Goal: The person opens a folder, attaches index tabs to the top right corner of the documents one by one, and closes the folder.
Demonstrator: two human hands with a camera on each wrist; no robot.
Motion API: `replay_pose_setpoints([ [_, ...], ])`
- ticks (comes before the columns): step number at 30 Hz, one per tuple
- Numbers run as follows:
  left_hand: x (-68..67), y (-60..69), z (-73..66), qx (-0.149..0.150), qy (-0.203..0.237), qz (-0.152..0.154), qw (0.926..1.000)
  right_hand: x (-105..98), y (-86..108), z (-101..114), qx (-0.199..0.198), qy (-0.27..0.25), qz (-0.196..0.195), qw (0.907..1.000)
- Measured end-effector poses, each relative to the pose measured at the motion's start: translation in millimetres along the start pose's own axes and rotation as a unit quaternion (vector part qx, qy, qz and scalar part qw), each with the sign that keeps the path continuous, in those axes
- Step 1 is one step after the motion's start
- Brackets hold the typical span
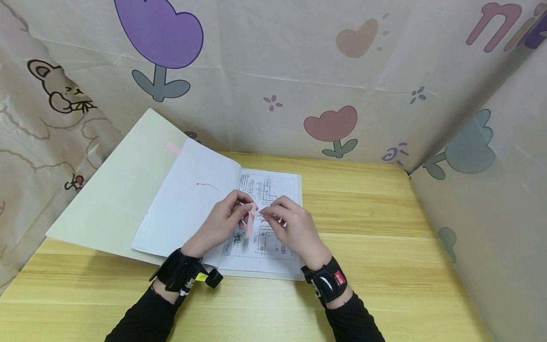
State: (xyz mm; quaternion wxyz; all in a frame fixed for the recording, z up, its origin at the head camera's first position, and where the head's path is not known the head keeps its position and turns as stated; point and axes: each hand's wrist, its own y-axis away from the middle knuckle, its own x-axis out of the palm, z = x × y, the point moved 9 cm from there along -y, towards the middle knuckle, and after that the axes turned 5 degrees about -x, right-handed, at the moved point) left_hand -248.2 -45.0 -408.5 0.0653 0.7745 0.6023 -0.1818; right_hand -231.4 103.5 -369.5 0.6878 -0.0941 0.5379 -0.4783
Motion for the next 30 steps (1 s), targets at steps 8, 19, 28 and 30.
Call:
replay_pose_setpoints([
  [8,6.8,0.2,1.1,-0.001,-0.038,0.023,0.9990,-7,0.3,-7,0.025,0.021,-0.013,0.9994],
  [19,16.2,1.8,2.4,-0.004,-0.047,0.064,0.9968,-11,2.7,-13,0.047,0.039,-0.019,0.9979],
  [28,19.3,2.4,2.7,-0.013,-0.059,0.080,0.9949,-12,5.7,-22,0.066,0.038,-0.023,0.9968],
  [30,20.5,2.8,3.3,-0.016,-0.062,0.089,0.9940,-12,7.6,-28,0.081,0.028,-0.026,0.9960],
])
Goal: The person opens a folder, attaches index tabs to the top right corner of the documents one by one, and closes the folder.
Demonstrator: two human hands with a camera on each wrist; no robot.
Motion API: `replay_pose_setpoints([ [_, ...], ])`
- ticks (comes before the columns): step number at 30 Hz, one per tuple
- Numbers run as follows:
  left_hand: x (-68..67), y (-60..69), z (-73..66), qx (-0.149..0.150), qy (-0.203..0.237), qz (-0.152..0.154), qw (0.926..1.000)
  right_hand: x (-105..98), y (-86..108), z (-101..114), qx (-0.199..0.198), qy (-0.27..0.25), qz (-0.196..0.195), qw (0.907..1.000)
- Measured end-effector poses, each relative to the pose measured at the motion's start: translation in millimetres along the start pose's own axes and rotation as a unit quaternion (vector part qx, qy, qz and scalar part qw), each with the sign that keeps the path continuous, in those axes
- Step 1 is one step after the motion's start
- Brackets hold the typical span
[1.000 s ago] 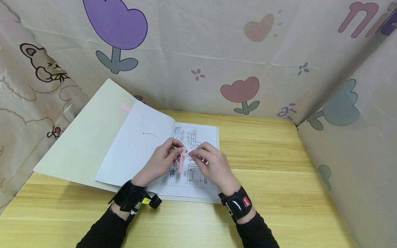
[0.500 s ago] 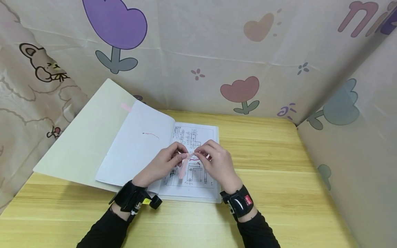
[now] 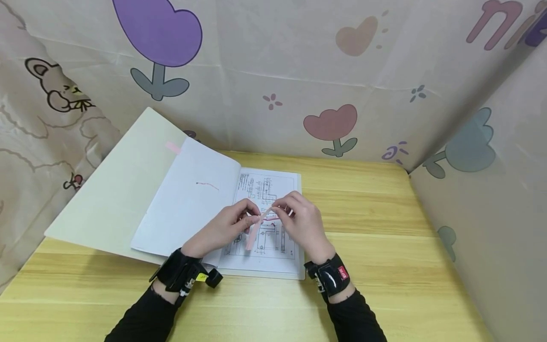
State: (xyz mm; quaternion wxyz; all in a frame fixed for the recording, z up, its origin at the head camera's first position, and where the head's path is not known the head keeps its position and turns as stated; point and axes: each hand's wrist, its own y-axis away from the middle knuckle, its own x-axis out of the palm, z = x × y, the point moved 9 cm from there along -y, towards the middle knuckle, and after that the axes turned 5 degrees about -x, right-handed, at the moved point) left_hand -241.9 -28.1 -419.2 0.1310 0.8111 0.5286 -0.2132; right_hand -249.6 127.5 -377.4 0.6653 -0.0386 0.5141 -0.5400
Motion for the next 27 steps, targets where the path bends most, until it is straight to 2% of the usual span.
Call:
replay_pose_setpoints([
  [3,1.7,0.5,-0.8,0.004,-0.006,0.013,0.9999,-2,2.1,-12,0.033,-0.009,-0.013,0.9993],
  [7,4.6,1.2,-1.5,0.018,-0.022,0.031,0.9991,-13,4.4,-29,0.085,-0.014,-0.051,0.9950],
  [12,10.1,3.2,0.6,0.007,-0.025,0.056,0.9981,-27,9.7,-49,0.159,-0.057,-0.097,0.9808],
  [16,17.4,4.9,-0.6,-0.002,-0.019,0.082,0.9964,-32,14.1,-62,0.198,-0.105,-0.117,0.9675],
  [21,35.5,9.4,-12.4,0.025,-0.016,0.137,0.9901,-33,16.7,-70,0.220,-0.135,-0.128,0.9575],
  [24,52.9,13.5,-21.8,0.053,-0.014,0.178,0.9824,-34,17.2,-71,0.223,-0.136,-0.132,0.9563],
  [27,71.5,17.8,-27.0,0.065,-0.018,0.213,0.9747,-34,16.6,-72,0.219,-0.131,-0.133,0.9576],
])
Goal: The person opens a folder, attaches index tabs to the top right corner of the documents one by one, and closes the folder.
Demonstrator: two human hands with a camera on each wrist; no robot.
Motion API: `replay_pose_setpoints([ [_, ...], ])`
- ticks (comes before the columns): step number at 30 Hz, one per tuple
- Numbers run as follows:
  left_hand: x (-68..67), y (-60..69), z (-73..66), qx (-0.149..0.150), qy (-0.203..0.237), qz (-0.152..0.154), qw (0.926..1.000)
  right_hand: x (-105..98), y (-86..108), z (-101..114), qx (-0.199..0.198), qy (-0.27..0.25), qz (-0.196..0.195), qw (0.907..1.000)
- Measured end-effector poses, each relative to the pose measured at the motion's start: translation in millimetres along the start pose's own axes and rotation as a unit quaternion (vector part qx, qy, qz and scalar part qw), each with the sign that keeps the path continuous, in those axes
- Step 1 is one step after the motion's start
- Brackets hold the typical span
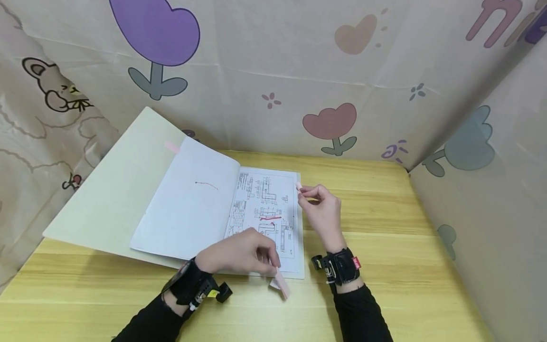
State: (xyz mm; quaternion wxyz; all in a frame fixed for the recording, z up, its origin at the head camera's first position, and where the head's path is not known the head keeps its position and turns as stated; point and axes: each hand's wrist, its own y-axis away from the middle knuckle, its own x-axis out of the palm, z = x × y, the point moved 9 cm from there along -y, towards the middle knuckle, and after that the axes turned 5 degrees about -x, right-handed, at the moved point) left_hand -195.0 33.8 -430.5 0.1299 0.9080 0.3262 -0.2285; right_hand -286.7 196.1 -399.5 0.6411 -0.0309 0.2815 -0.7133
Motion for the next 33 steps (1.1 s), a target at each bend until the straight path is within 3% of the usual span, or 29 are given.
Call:
replay_pose_setpoints([
  [4,16.9,-2.3,0.7,-0.031,-0.057,0.024,0.9976,1,-1.2,2,-0.011,0.000,0.002,0.9999],
  [8,22.5,-2.1,5.7,-0.069,-0.124,0.030,0.9895,2,-2.1,5,-0.009,0.011,0.011,0.9998],
  [15,24.3,-4.6,9.1,-0.076,-0.221,0.008,0.9722,1,-3.1,-1,-0.012,0.029,0.023,0.9992],
  [20,22.4,-4.2,8.5,-0.083,-0.241,0.000,0.9669,1,-2.3,-6,-0.001,0.055,0.021,0.9983],
  [25,-1.8,-7.4,8.1,-0.112,-0.224,-0.045,0.9671,0,-5.4,-7,-0.020,0.056,0.018,0.9981],
  [27,-16.9,-11.3,3.7,-0.117,-0.236,-0.070,0.9620,-2,-7.4,-7,-0.036,0.053,0.018,0.9978],
  [30,-41.7,-20.8,-3.4,-0.125,-0.271,-0.110,0.9479,-6,-11.8,-7,-0.053,0.061,0.018,0.9966],
  [33,-68.3,-31.7,-4.8,-0.143,-0.319,-0.160,0.9230,-6,-17.9,-6,-0.069,0.085,0.024,0.9936],
])
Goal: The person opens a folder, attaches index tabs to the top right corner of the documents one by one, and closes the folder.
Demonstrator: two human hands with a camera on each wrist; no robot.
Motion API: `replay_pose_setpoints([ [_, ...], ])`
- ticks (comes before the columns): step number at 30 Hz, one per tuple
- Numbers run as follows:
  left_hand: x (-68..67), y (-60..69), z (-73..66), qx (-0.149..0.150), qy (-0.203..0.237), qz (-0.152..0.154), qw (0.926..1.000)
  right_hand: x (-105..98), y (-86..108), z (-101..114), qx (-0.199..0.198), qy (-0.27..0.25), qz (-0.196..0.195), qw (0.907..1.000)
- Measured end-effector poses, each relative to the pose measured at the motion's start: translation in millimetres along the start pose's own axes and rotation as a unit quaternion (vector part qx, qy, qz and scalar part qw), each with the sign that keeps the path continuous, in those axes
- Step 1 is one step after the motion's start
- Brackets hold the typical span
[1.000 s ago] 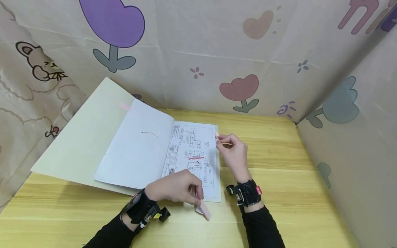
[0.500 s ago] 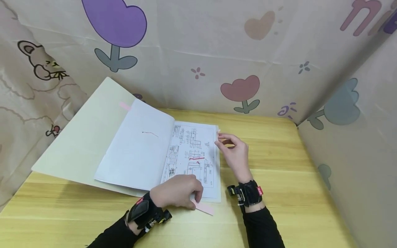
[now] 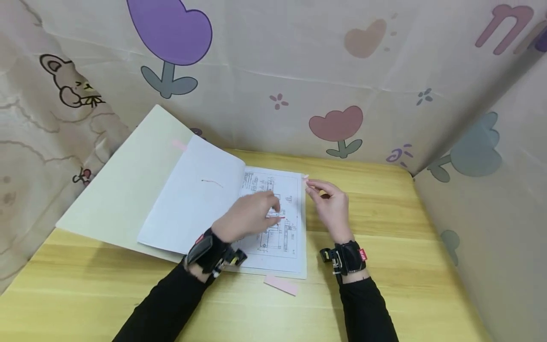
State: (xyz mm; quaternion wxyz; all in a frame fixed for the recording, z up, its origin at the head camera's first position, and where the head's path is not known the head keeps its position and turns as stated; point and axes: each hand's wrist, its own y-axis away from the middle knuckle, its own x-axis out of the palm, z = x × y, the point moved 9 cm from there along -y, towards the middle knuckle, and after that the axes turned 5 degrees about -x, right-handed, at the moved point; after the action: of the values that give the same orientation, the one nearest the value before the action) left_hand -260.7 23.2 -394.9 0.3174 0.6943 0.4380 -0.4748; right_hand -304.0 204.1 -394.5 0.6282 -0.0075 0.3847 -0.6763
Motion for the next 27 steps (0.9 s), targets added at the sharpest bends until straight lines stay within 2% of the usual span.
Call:
replay_pose_setpoints([
  [3,-6.2,-24.3,10.4,-0.029,-0.036,-0.034,0.9983,0,-8.1,0,-0.017,0.035,0.014,0.9991],
  [5,-4.6,-38.3,17.2,-0.043,-0.051,-0.040,0.9970,2,-13.8,0,-0.030,0.055,0.029,0.9976],
  [10,13.5,-62.1,30.8,-0.055,-0.066,-0.009,0.9962,14,-25.8,-5,-0.053,0.091,0.085,0.9908],
  [14,33.8,-72.2,40.6,-0.072,-0.069,0.023,0.9947,29,-30.4,-14,-0.045,0.121,0.133,0.9827],
  [18,47.7,-76.4,49.1,-0.092,-0.067,0.028,0.9931,45,-31.7,-27,-0.021,0.147,0.181,0.9721],
  [23,50.1,-80.3,53.0,-0.097,-0.060,-0.003,0.9935,60,-33.2,-38,-0.012,0.187,0.232,0.9546],
  [27,46.6,-82.2,50.4,-0.097,-0.059,-0.006,0.9935,65,-34.4,-44,-0.004,0.209,0.248,0.9459],
])
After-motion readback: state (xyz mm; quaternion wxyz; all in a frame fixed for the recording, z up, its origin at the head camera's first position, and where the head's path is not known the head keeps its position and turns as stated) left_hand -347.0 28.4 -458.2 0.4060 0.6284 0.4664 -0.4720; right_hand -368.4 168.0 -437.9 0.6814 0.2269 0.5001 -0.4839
